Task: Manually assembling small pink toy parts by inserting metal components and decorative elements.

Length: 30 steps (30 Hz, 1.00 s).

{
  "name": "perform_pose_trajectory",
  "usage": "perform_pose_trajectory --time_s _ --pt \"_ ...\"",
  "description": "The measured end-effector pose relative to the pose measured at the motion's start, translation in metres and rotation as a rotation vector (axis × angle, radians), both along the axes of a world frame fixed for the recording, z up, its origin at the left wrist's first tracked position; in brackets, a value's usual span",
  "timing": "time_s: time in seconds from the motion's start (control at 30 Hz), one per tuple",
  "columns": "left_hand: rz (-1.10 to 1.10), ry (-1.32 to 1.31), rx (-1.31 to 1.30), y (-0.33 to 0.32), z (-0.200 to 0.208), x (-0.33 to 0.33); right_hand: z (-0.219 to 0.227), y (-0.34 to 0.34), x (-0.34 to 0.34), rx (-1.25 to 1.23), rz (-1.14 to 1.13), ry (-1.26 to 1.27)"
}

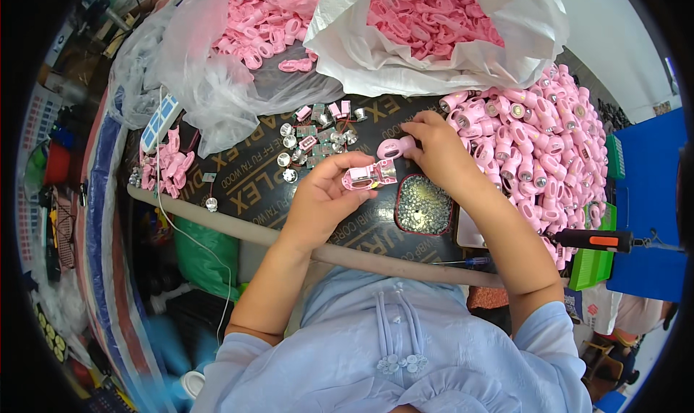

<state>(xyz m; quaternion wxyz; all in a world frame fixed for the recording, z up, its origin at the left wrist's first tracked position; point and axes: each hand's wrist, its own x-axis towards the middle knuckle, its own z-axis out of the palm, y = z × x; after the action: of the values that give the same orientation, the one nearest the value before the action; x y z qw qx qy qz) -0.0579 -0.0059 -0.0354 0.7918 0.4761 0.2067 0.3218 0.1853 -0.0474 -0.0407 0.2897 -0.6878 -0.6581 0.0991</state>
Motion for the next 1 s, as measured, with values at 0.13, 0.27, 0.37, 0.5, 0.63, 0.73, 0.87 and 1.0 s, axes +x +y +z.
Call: perform_pose_trajectory --time_s 0.13,0.27,0.37,0.5,0.63,0.73,0.87,1.0 --pt "-0.017 -0.016 -0.02 0.0 0.0 0.0 -0.002 0.002 0.014 -0.043 0.2 -0.054" --pt "-0.012 -0.007 0.03 -0.001 0.0 -0.001 0.007 -0.006 0.008 -0.103 0.067 0.063" --pt "-0.009 0.026 0.093 -0.001 -0.002 -0.001 0.026 -0.015 0.002 -0.185 0.015 0.882" --pt "-0.028 0.01 0.018 -0.004 -0.002 0.004 0.056 -0.032 -0.019 -0.032 0.266 0.867" --pt "-0.048 0.004 0.046 -0.003 0.001 0.009 0.069 -0.036 -0.029 0.054 0.261 0.444" --pt "-0.051 0.025 0.045 -0.002 0.003 0.01 0.066 -0.038 -0.03 0.028 0.275 0.428" --pt "-0.059 0.019 0.032 -0.002 0.002 0.009 0.062 -0.039 -0.033 0.035 0.252 0.398" --pt "-0.036 -0.014 0.039 -0.002 0.002 0.008 0.063 -0.039 -0.033 0.003 0.251 0.363"
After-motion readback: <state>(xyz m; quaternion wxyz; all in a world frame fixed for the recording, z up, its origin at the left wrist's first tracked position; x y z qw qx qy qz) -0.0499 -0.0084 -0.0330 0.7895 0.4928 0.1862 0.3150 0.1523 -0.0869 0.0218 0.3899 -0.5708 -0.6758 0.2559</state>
